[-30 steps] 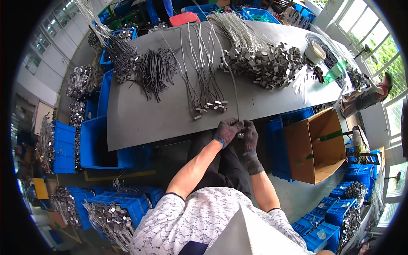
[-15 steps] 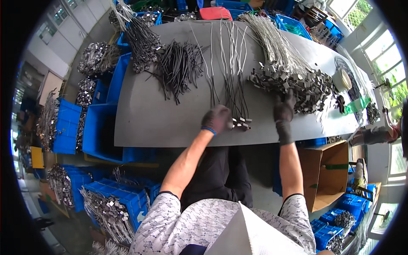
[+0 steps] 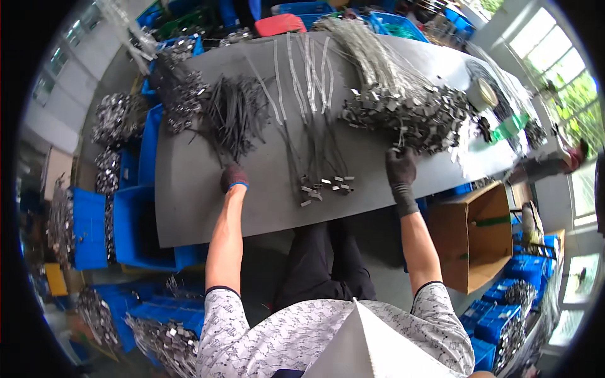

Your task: Bundling groups of electrical cables together using ties and sorting them into storage bins.

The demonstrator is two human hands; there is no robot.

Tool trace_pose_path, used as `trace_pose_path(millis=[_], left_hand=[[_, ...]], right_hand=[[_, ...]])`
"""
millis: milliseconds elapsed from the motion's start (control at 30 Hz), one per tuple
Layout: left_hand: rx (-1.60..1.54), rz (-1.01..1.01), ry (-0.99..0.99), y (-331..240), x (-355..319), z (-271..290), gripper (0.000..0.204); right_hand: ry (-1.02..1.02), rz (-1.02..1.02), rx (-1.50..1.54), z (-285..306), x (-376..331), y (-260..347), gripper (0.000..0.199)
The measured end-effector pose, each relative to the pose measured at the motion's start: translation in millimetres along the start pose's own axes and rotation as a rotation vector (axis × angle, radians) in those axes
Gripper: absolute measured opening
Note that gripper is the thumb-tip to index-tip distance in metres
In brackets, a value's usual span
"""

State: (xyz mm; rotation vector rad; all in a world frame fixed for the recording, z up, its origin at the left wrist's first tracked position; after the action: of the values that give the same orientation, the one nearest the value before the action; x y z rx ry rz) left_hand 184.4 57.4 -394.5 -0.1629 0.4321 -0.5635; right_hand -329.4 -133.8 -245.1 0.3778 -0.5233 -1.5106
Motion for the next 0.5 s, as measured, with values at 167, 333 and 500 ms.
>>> trace_pose_path(millis=[167, 333, 500], left_hand=[[0.145, -0.083, 0.049, -9.8, 17.0, -8.2, 0.028], [0.211, -0.126, 0.076, -5.5, 28.6, -31.8, 0.026], [0.396, -0.223, 0.130, -2.9, 28.2, -47.4, 0.030]], right_hand=[[-0.047, 0.011, 0.084, 0.3, -66.0, -37.6, 0.033], [0.628, -0.280, 1.023, -42.2, -129.1, -67.8, 0.034], [0.912, -0.562, 1.745, -47.2, -166.3, -42.7, 0.028]])
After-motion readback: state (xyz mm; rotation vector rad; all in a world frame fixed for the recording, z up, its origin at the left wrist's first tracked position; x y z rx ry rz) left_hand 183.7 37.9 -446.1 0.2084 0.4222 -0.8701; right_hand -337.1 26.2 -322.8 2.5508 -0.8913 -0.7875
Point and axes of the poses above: each hand's wrist, its own x-axis towards the middle knuckle, its own z-axis out of the back of the hand, y = z × x, the point moved 5 cm from there along x, towards the middle knuckle, and after that the axes turned 13 degrees about y, right-handed, at the moved point
